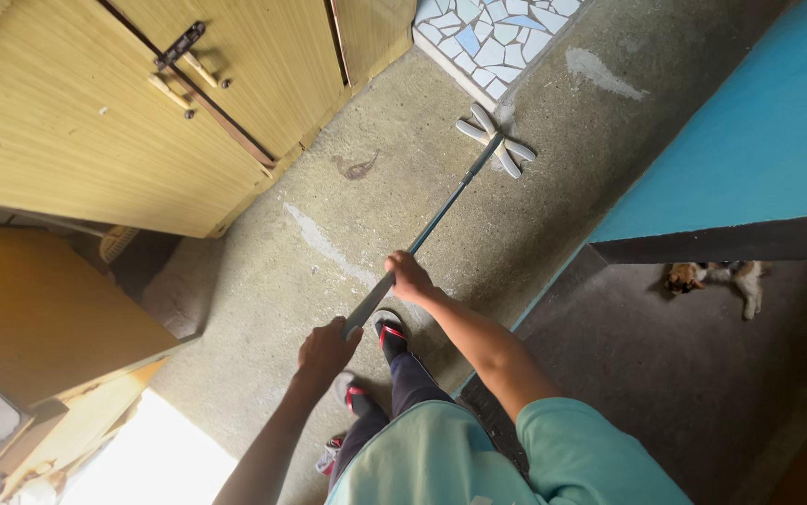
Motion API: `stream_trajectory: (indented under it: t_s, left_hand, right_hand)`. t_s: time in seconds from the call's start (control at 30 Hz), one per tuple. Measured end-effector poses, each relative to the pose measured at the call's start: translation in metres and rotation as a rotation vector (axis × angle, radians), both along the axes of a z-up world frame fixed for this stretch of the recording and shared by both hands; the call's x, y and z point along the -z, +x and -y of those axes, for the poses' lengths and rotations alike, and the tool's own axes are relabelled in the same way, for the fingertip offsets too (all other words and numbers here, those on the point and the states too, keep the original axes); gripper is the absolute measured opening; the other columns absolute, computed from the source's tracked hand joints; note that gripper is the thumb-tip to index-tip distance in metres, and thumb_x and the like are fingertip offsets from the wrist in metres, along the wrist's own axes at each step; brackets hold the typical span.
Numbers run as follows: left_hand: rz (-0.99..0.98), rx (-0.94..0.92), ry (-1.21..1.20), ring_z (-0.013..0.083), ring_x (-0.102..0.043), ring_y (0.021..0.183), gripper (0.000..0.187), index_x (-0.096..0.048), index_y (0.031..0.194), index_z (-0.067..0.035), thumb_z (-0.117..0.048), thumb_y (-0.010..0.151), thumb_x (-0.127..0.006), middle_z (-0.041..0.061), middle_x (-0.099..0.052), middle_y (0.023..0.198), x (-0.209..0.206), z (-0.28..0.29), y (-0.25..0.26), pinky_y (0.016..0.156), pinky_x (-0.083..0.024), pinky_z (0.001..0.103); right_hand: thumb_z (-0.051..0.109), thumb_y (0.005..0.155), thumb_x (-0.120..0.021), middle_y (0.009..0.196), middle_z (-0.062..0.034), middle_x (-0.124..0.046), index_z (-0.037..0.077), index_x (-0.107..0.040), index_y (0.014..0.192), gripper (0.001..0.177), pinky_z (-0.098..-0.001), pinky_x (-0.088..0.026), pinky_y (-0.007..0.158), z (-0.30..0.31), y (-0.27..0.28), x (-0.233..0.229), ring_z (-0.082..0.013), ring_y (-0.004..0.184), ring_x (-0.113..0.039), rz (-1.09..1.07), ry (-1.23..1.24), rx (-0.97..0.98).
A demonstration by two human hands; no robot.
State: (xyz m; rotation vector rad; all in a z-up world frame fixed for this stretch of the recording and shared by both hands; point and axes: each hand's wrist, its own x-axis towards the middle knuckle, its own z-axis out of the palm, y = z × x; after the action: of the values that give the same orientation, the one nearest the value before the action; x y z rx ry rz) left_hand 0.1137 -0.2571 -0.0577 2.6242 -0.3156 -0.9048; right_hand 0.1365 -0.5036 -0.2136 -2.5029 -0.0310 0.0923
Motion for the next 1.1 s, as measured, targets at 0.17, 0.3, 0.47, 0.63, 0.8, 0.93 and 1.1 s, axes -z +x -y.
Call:
stream_trajectory:
  t_s: [0.17, 0.3, 0.47, 0.63, 0.8, 0.93, 1.1]
  left_hand:
    - [-0.040, -0.043, -0.159, 0.0471, -0.073, 0.086, 0.051, -0.063, 0.115, -0.006, -0.050, 0.091, -0.064, 0.029, -0.073, 0.083, 0.046, -0.012, -0.018, 0.075, -0.059, 0.053]
    - [-0.047, 0.032, -0.164, 0.0481, -0.072, 0.088, 0.050, -0.065, 0.108, -0.002, -0.050, 0.096, -0.060, 0.029, -0.072, 0.085, 0.047, -0.006, -0.033, 0.077, -0.058, 0.053]
    - [-0.076, 0.013, -0.220, 0.0476, -0.072, 0.092, 0.051, -0.069, 0.105, -0.001, -0.051, 0.097, -0.058, 0.029, -0.072, 0.089, 0.039, -0.025, -0.058, 0.081, -0.058, 0.053]
    - [0.109, 0.056, -0.276, 0.0458, -0.071, 0.087, 0.052, -0.073, 0.106, -0.004, -0.053, 0.098, -0.059, 0.027, -0.075, 0.089, 0.031, -0.087, -0.087, 0.075, -0.057, 0.052]
    - [-0.383, -0.146, -0.115, 0.0190, -0.062, 0.044, 0.057, -0.069, 0.116, -0.002, -0.055, 0.097, -0.059, 0.011, -0.064, 0.068, -0.026, -0.150, -0.114, 0.041, -0.048, 0.035]
    - [-0.431, -0.142, -0.087, 0.0155, -0.059, 0.045, 0.054, -0.067, 0.125, -0.010, -0.055, 0.097, -0.057, 0.006, -0.062, 0.064, -0.044, -0.167, -0.124, 0.041, -0.046, 0.032]
    - [-0.422, -0.111, -0.153, 0.0165, -0.058, 0.044, 0.051, -0.068, 0.122, -0.008, -0.051, 0.098, -0.056, 0.008, -0.064, 0.065, -0.048, -0.153, -0.126, 0.039, -0.044, 0.032]
  right_hand:
    - [0.012, 0.081, -0.073, 0.139, -0.0231, -0.049, 0.012, -0.062, 0.106, 0.028, -0.0484, -0.043, 0.108, -0.010, -0.024, -0.008, -0.0422, 0.131, -0.049, -0.022, 0.059, 0.283]
    - [0.029, 0.091, -0.065, 0.149, -0.0227, -0.038, 0.012, -0.058, 0.124, 0.038, -0.0631, -0.022, 0.114, -0.013, -0.040, -0.016, -0.0409, 0.141, -0.036, -0.222, -0.253, 0.213]
    - [0.035, 0.093, -0.060, 0.145, -0.0198, -0.047, 0.011, -0.061, 0.126, 0.041, -0.0521, -0.026, 0.121, -0.018, -0.052, -0.037, -0.0373, 0.144, -0.037, -0.350, -0.336, 0.015]
    - [0.009, 0.079, -0.064, 0.130, -0.0151, -0.059, 0.012, -0.069, 0.115, 0.036, -0.0400, -0.044, 0.110, -0.074, -0.083, -0.050, -0.0320, 0.129, -0.053, -0.363, -0.093, -0.013]
    - [0.008, 0.078, -0.063, 0.121, -0.0112, -0.065, 0.014, -0.070, 0.112, 0.036, -0.0416, -0.047, 0.106, -0.125, -0.125, -0.056, -0.0317, 0.126, -0.057, -0.230, -0.061, -0.182]
    - [0.009, 0.079, -0.063, 0.120, -0.0129, -0.064, 0.014, -0.069, 0.115, 0.037, -0.0438, -0.047, 0.104, -0.148, -0.141, -0.059, -0.0333, 0.124, -0.056, -0.287, -0.083, -0.160]
    - [0.019, 0.087, -0.060, 0.125, -0.0087, -0.065, 0.018, -0.071, 0.116, 0.031, -0.0437, -0.049, 0.105, -0.141, -0.144, -0.061, -0.0293, 0.127, -0.058, -0.413, -0.112, -0.030]
